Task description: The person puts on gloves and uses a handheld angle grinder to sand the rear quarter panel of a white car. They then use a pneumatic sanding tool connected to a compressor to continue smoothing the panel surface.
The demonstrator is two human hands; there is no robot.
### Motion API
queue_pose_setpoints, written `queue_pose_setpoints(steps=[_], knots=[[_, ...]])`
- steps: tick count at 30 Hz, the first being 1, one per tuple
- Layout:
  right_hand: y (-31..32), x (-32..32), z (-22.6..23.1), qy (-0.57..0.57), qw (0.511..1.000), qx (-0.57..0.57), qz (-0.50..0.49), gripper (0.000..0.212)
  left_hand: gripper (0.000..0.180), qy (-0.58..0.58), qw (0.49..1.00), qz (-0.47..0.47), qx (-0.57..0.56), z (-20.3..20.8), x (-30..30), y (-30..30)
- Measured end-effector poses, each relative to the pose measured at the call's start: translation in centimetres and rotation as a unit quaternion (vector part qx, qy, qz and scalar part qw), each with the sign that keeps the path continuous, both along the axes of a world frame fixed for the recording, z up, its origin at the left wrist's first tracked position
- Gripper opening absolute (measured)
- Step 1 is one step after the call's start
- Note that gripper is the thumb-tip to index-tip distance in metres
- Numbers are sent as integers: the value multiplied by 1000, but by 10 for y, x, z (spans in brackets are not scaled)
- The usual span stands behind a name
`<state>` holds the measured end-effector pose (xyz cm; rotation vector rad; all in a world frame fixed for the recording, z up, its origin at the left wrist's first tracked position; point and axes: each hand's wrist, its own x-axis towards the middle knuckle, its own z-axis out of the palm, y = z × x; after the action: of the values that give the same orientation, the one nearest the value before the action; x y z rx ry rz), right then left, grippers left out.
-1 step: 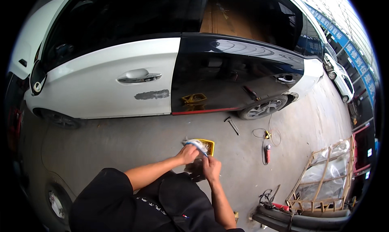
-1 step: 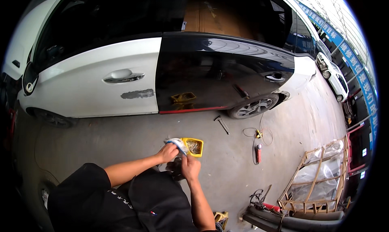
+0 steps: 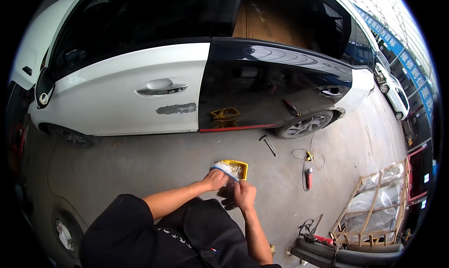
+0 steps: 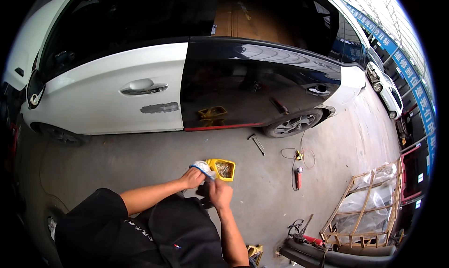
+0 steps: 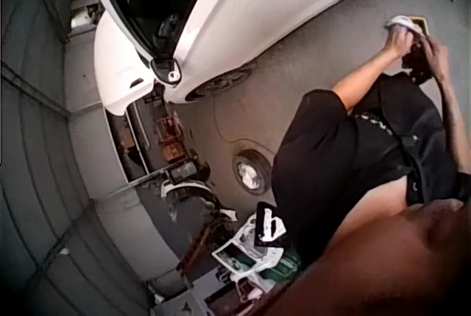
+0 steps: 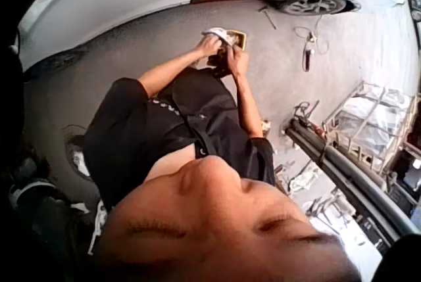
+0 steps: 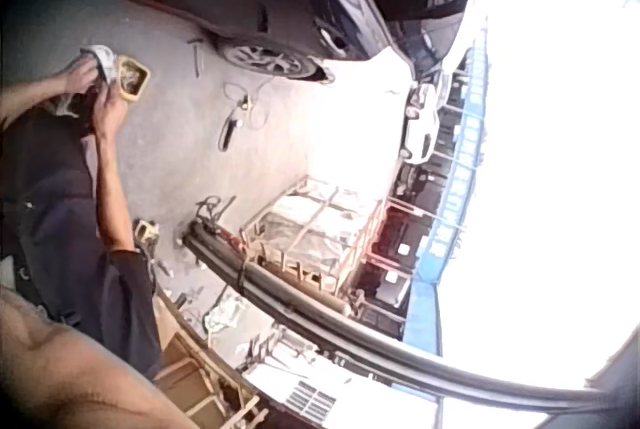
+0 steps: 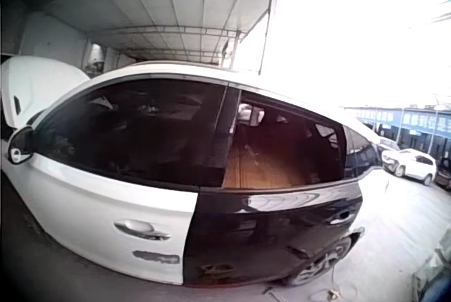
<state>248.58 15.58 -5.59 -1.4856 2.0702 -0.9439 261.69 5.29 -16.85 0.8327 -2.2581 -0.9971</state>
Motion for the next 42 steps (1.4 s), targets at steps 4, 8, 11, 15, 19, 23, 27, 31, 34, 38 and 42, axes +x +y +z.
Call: queue_pose_setpoints(steps=[4, 8, 11, 15, 19, 23, 27, 31, 34, 38, 42], knots=[[7, 24, 2, 93, 984, -43, 146, 26, 18, -208, 949, 41, 233, 48, -17, -14], [-7, 28, 6, 33, 985, -27, 167, 26, 29, 253, 650, 144, 702, 43, -31, -20], [-15, 18, 27, 46, 981, -35, 185, 25, 49, 186, 717, 131, 659, 82, -19, -26], [-13, 11, 17, 56, 984, 18, 167, 20, 60, 243, 587, 64, 770, 105, -9, -30], [-9, 34, 6, -4, 961, -49, 273, 24, 46, 159, 628, 30, 761, 82, -30, -31], [-18, 38, 42, -39, 952, -54, 299, 25, 38, 216, 834, 63, 505, 32, -24, -31], [-18, 20, 29, -100, 976, 22, 191, 23, 51, 79, 818, 117, 557, 47, -35, -44], [-6, -19, -4, -179, 983, 20, 24, 34, 34, 29, 879, 202, 431, 143, -3, -42], [-4, -41, -8, -267, 963, 34, -30, 46, 40, -64, 925, 93, 362, 125, 23, -37], [-9, -38, 0, -322, 946, 20, 16, 46, 41, -23, 900, -114, 420, 115, 4, -3], [-5, -22, -2, -115, 993, -38, -5, 42, 41, -53, 925, -60, 372, 109, -10, 1]])
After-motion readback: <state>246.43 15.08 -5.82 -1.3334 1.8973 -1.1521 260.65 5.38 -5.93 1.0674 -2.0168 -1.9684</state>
